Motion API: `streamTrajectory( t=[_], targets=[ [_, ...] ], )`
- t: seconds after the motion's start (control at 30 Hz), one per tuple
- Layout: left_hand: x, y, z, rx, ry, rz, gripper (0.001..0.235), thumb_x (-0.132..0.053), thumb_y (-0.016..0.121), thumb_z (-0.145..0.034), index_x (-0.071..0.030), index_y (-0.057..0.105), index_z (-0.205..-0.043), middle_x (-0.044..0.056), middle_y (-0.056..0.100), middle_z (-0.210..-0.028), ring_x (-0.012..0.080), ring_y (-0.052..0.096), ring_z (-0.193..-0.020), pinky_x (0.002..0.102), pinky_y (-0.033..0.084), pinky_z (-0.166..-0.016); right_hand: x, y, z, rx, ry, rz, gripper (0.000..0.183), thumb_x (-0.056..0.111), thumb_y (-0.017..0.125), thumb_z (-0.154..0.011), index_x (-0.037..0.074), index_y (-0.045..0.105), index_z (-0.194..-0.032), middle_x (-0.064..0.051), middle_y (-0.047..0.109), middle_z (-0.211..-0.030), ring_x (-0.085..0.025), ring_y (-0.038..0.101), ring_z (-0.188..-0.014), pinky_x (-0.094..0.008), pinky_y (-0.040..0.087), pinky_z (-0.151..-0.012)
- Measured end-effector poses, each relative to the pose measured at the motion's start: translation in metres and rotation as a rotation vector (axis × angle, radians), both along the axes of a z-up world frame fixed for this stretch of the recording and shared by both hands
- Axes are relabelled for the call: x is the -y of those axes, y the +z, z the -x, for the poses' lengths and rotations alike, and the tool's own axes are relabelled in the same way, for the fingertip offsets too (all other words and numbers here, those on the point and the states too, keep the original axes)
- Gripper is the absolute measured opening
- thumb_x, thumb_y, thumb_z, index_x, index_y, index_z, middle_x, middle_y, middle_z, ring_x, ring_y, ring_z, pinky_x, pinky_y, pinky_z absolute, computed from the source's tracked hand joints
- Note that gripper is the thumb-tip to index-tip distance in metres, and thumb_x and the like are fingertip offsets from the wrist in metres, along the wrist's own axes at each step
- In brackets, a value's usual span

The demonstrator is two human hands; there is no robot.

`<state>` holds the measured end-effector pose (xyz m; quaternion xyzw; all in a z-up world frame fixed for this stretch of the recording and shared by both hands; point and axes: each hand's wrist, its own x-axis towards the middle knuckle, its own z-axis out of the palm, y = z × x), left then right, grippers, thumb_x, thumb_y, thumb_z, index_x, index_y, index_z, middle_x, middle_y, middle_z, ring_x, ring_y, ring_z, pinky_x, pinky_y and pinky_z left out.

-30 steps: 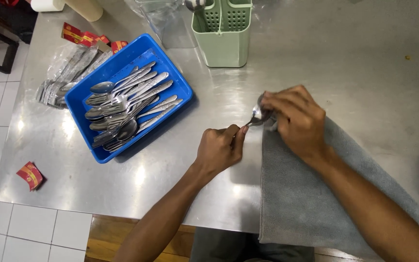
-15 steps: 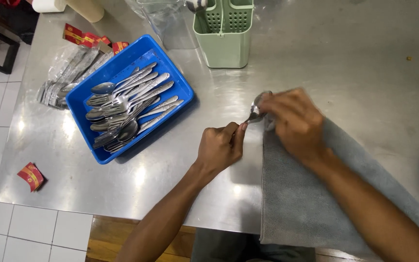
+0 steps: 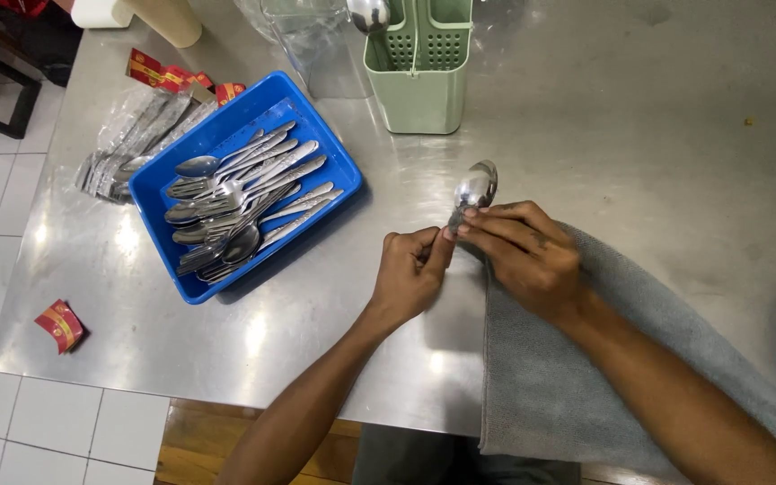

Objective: The person sits on the floor in front of a countertop and dries spoons and forks one by one using a gray cloth. They pick up each utensil from a blue tray, wipe it thoroughly, and place it into a green utensil holder.

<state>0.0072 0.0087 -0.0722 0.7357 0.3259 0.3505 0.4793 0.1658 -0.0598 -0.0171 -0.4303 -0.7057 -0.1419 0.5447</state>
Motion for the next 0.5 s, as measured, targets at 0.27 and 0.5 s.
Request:
streamTrajectory(
  t=[0.27,0.5],
  targets=[
    [0.006,0.033,0.005,0.010,0.114,0.081,0.042,-0.021,0.054,-0.105,-0.008,0.067,-0.067,0.003,0.043,-0.040,0.0099,0.037,-0.043,0.025,0.031,-0.044,-0.015,-0.010,-0.044,-0.217,-0.161,0.092,0.008,-0.017,0.076,-0.097,-0.010,0.078,-0.096,-0.023,0.074,-0.090,-0.038,0.072,-0.080,-0.043,0.059,-0.067],
    [0.003,0.046,0.004,0.010,0.167,0.077,0.029,-0.016,0.055,-0.104,-0.003,0.071,-0.083,0.010,0.060,-0.053,0.0158,0.050,-0.051,0.030,0.043,-0.050,-0.013,-0.007,-0.042,-0.257,-0.157,0.008,0.002,-0.011,0.081,-0.099,-0.011,0.079,-0.098,-0.026,0.077,-0.095,-0.041,0.074,-0.086,-0.045,0.059,-0.074]
  ],
)
